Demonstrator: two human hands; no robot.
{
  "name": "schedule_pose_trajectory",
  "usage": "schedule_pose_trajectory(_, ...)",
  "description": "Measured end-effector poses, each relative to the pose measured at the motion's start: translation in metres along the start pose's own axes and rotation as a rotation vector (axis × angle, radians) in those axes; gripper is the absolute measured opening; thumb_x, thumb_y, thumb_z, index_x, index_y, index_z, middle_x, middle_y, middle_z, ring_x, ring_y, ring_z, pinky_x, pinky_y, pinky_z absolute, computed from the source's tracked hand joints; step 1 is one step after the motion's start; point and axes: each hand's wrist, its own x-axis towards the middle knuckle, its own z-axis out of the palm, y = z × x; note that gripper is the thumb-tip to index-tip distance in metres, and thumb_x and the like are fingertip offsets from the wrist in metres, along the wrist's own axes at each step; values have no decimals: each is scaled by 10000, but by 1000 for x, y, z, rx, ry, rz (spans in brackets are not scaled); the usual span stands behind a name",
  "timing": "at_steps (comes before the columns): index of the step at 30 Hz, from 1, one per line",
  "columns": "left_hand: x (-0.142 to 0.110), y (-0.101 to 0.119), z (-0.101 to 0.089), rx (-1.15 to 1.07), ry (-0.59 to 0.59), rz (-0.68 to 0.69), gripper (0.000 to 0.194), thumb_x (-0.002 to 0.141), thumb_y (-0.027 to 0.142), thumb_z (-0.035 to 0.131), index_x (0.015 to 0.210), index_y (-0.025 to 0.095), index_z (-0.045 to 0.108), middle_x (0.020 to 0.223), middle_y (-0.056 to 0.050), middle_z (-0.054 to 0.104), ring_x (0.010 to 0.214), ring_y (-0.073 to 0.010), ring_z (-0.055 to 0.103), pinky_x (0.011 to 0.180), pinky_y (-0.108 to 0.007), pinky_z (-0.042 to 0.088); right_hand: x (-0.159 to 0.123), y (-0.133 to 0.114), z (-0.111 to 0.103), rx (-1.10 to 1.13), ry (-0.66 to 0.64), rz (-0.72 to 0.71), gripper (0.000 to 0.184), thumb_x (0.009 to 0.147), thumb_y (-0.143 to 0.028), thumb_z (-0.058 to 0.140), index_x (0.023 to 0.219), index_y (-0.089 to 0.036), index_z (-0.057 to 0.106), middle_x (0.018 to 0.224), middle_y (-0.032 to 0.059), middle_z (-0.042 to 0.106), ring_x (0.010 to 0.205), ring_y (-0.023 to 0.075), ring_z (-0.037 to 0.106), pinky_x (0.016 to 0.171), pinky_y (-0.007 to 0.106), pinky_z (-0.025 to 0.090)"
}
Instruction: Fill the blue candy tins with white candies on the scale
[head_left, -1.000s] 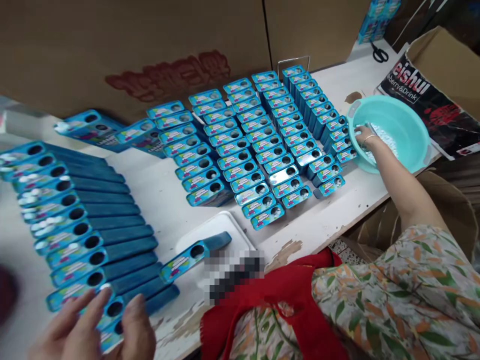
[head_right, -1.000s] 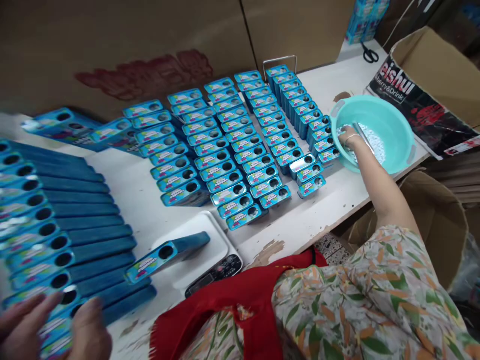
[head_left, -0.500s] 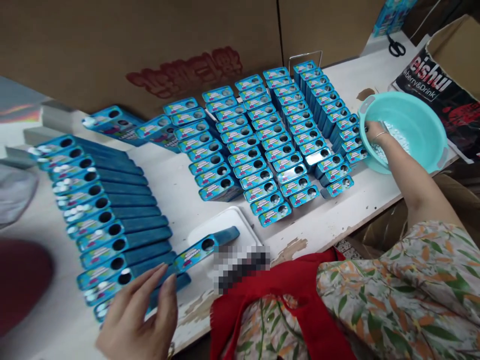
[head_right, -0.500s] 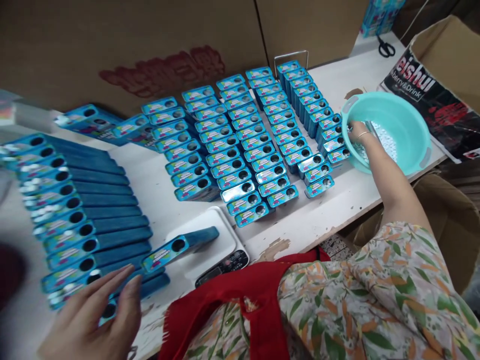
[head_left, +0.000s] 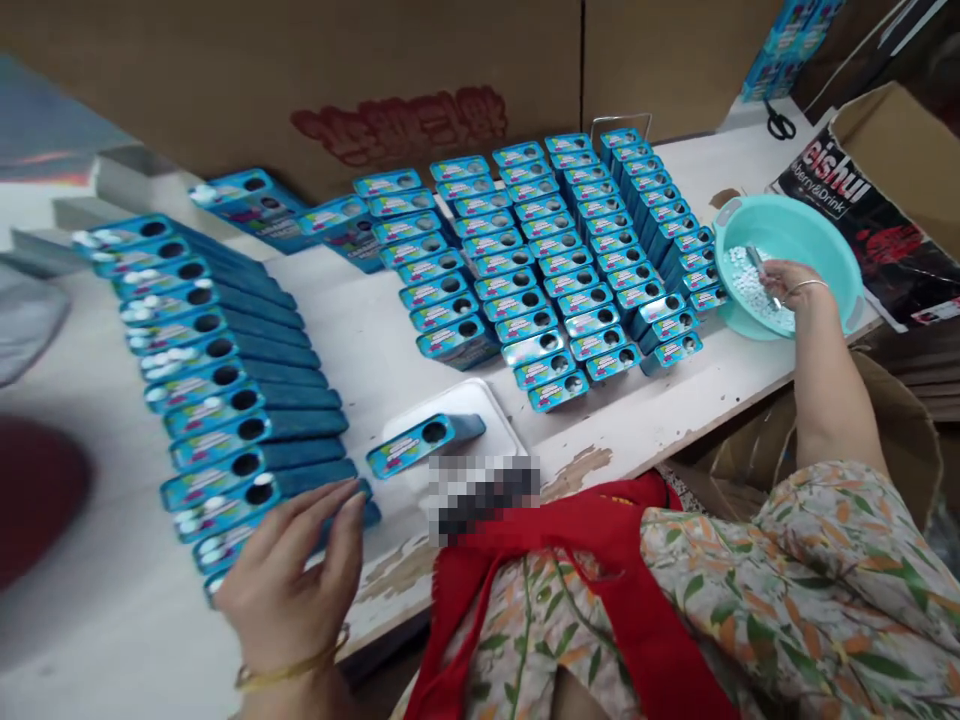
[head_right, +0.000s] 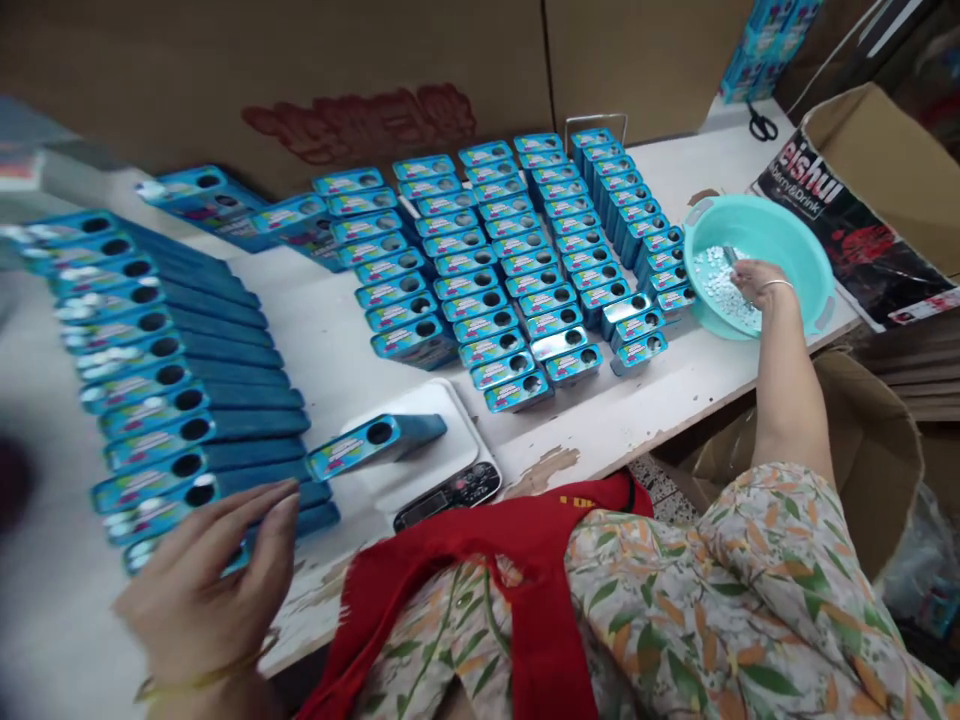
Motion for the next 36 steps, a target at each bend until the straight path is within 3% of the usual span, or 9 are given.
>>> schedule_pose_trajectory(5,-19,-6,3,0,75,90,255,881,235,672,1080,380,739,929,11,759,808,-194,706,719,-359,596,-70,-30,35,13,-99,-160,416,906,108,500,592,-165,512,556,-32,461,482,22,441,492,216,318)
schedule_pose_trajectory(7,-25,-7,4,3,63,55,134,924,246,628,1000,243,739,942,-43,750,858,-176,704,767,-324,595,-109,-40,66,52,-370,-380,338,882,101,553,657,-149,598,616,-2,507,518,31,495,501,251,315)
schedule_pose_trajectory(9,-31,-6,4,18,53,17,149,958,257,587,977,190,720,956,-66,740,894,-165,701,808,-304,589,-159,-45,102,11,-613,-439,265,870,55,610,702,-147,641,613,3,523,534,49,521,492,269,292)
schedule_pose_trajectory(13,-46,0,2,-3,67,-18,168,981,259,559,1001,171,701,979,-74,729,925,-155,694,836,-295,581,-263,-41,170,-191,-1033,-487,73,831,-58,700,826,-130,689,576,5,584,499,79,520,490,254,335)
schedule_pose_trajectory(16,-61,0,1,-23,72,-52,179,988,269,547,1009,175,697,978,-72,726,928,-156,690,840,-306,581,-308,-30,213,-381,-1246,-640,49,826,-95,682,847,-140,684,560,-6,597,488,92,532,489,238,405)
schedule_pose_trajectory(20,-76,-6,2,-51,82,-90,190,991,280,541,1013,176,698,982,-80,722,932,-164,690,844,-315,580,-327,-19,244,-669,-1258,-905,65,800,-107,676,803,-171,682,540,-22,577,493,100,545,491,225,421)
schedule_pose_trajectory(27,-83,-11,7,-80,92,-119,199,994,282,535,1000,169,698,974,-84,719,938,-166,686,843,-310,574,-340,-20,253,-1036,-1059,-1178,151,815,-137,681,949,-172,740,707,24,630,774,187,640,746,312,496)
schedule_pose_trajectory(32,-82,-11,10,-94,78,-142,209,1000,286,522,998,168,695,969,-80,722,934,-160,684,849,-305,568,-342,-23,253,-977,-1057,-1154,110,797,-82,693,832,-175,739,643,10,565,727,177,602,762,325,486)
schedule_pose_trajectory(36,-82,-11,14,-120,106,-120,190,994,265,534,999,160,693,958,-78,719,927,-154,684,839,-300,568,-336,-27,243,-644,-1163,-846,101,796,-52,721,760,-147,718,549,-2,550,528,106,524,543,255,429)
